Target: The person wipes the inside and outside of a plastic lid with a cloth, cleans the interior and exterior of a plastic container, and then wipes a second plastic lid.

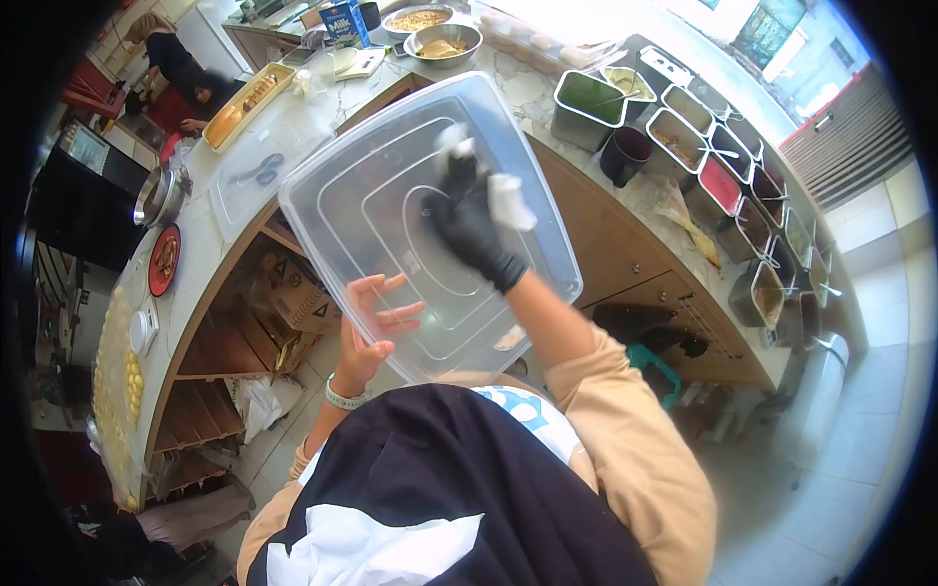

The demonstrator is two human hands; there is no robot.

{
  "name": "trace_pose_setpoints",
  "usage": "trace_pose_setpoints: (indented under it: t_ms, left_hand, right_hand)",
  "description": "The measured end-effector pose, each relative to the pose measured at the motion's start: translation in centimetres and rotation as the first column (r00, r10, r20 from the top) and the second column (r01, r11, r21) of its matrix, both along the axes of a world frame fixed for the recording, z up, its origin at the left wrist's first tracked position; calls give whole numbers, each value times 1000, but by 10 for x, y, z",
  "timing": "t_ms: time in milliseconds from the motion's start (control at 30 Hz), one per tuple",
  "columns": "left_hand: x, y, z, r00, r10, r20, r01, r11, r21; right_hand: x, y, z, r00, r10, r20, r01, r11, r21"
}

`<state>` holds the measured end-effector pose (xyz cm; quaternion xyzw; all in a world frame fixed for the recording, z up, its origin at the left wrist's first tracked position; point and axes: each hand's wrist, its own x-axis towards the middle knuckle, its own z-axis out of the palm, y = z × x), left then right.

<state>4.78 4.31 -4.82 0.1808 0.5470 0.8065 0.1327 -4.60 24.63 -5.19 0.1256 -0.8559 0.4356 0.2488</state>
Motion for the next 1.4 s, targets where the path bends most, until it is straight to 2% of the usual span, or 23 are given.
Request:
trace_pose_setpoints:
  t_ms: [67, 133, 200, 233, 300, 333, 367, 467, 533, 567, 600, 633, 667, 733, 833, 1033, 1067, 1133, 1233, 1267, 1300, 1333, 1400]
  left_hand:
    - [-1, -2, -6, 998, 51, -40, -52, 998, -19]
    - [-2, -10, -17, 982, 134, -136, -144, 987, -67]
    - [6, -11, -12, 992, 116, -55, -117, 993, -7]
    - [10, -10, -6, 995, 102, -18, -102, 995, 6]
    - [11, -11, 1, 995, 98, -2, -98, 995, 12]
    - [10, -12, 0, 995, 102, 11, -102, 995, -9]
    - [11, -12, 0, 994, 104, 29, -103, 994, -31]
    - [9, -10, -4, 996, 73, 49, -72, 997, -26]
    - [2, -8, -6, 998, 33, 57, -32, 999, -8]
    - [-1, -6, -7, 998, 6, 67, -6, 1000, -3]
    - [-1, -4, -7, 997, -20, 75, 20, 1000, 4]
    - [4, 1, -8, 990, 2, 143, -14, 996, 89]
    - [5, 2, -5, 992, -11, 124, 3, 998, 64]
    - [3, 4, 1, 995, -44, 85, 43, 999, 16]
    - [11, 2, -1, 997, 19, 72, -20, 1000, 8]
    - [25, -9, -2, 983, 140, 115, -141, 990, 2]
    - [25, -12, -2, 979, 163, 125, -165, 986, 3]
    - [28, -16, -5, 962, 198, 187, -192, 980, -47]
    - [27, -20, -11, 952, 228, 204, -225, 974, -38]
    - [24, -22, -13, 953, 233, 193, -233, 972, -22]
    - [21, -25, -17, 953, 235, 192, -233, 972, -30]
    - [20, -28, -22, 952, 236, 192, -233, 972, -41]
    - [18, -30, -21, 952, 242, 189, -237, 970, -47]
  right_hand:
    - [44, -43, -24, 991, 94, -94, -40, 887, 459]
    - [91, -65, 0, 891, 443, 99, -449, 829, 332]
    - [91, -54, -11, 909, 408, 88, -417, 872, 257]
    - [80, -46, -35, 958, 287, 24, -286, 933, 218]
    - [45, -11, -46, 960, 268, 81, -248, 948, -201]
    - [30, 10, -76, 990, 108, 94, -103, 993, -60]
    - [23, 24, -74, 982, 107, 159, -95, 992, -80]
    - [37, -8, -72, 977, -103, 188, 99, 995, 32]
    - [61, -40, -29, 984, 122, 132, -126, 992, 25]
    - [67, -45, -6, 953, 272, 134, -292, 942, 163]
    - [62, -47, 12, 932, 363, 21, -350, 880, 322]
    - [45, -43, 16, 937, 345, -61, -286, 853, 436]
    - [25, -37, 19, 932, 333, -141, -210, 816, 539]
    - [-11, -11, 20, 948, 293, -126, -245, 921, 302]
    - [-31, 30, -5, 996, 82, 36, -88, 962, 259]
    - [30, 52, -74, 942, 225, 251, -221, 974, -44]
    - [45, 54, -93, 907, 254, 336, -242, 967, -78]
    - [73, 44, -122, 754, 229, 615, -168, 973, -157]
    - [98, -3, -96, 715, 50, 698, -63, 998, -8]
    - [105, -18, -104, 858, 197, 475, -237, 971, 24]
    - [119, -33, -94, 892, 253, 375, -349, 912, 215]
    - [129, -50, -58, 869, 368, 330, -456, 854, 249]
    - [129, -50, -43, 817, 504, 280, -575, 745, 339]
